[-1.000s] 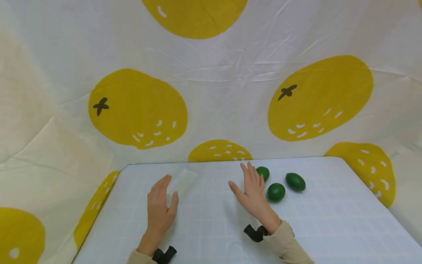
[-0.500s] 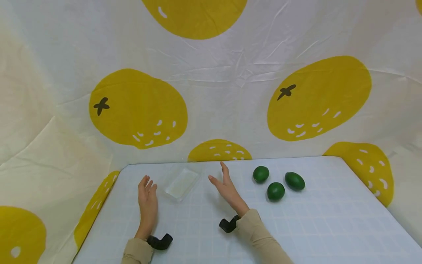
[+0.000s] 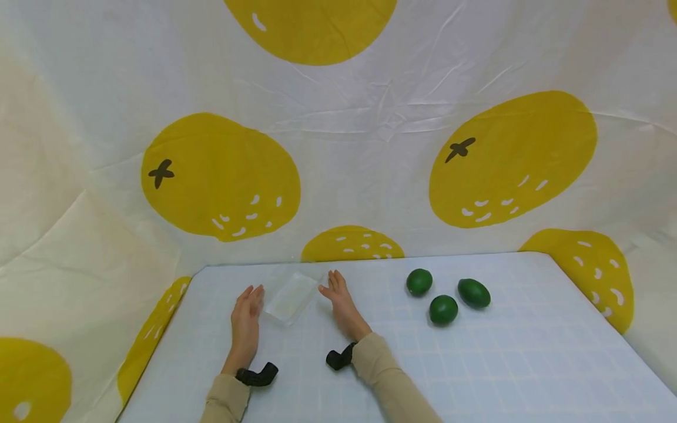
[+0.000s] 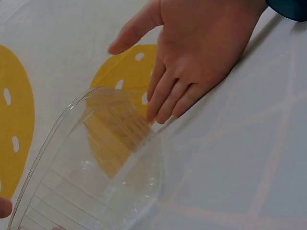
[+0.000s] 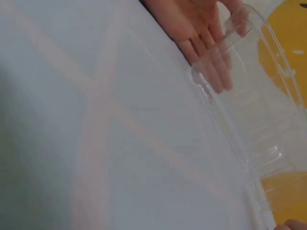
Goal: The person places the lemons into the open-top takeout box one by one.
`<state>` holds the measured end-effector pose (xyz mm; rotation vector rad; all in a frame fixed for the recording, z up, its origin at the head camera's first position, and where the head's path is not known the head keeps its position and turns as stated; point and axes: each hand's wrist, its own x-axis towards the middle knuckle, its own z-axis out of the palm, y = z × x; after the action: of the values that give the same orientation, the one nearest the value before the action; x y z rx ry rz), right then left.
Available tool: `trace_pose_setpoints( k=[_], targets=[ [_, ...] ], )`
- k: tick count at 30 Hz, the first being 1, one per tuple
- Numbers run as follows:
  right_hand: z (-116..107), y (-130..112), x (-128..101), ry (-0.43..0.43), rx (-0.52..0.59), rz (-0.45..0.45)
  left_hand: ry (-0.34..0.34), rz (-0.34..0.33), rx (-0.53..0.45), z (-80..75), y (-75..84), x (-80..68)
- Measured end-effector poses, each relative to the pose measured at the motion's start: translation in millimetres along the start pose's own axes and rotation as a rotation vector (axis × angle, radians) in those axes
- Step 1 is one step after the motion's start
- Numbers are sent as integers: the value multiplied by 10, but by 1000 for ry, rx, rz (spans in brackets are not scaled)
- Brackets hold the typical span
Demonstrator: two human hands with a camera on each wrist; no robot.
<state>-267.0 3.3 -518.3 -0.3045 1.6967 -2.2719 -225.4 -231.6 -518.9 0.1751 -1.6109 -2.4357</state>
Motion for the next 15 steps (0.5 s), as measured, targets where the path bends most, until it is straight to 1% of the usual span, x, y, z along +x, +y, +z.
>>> trace_pose_setpoints(
  k=[2, 4, 6, 9, 15],
  targets=[
    [8, 31, 1, -17, -29, -20, -47, -25, 22, -31, 3, -2],
    [8, 46, -14, -31, -64, -39, -77, -44, 44, -48, 6, -2],
    [3, 56, -31, -40, -88, -66, -96, -43, 56, -52, 5, -4],
    [-7, 53, -56, -46, -128, -81, -111, -28, 99, -39, -5, -13],
    [1, -8, -95, -67, -191, -99, -121, 38, 189, -21, -35, -30]
  ],
)
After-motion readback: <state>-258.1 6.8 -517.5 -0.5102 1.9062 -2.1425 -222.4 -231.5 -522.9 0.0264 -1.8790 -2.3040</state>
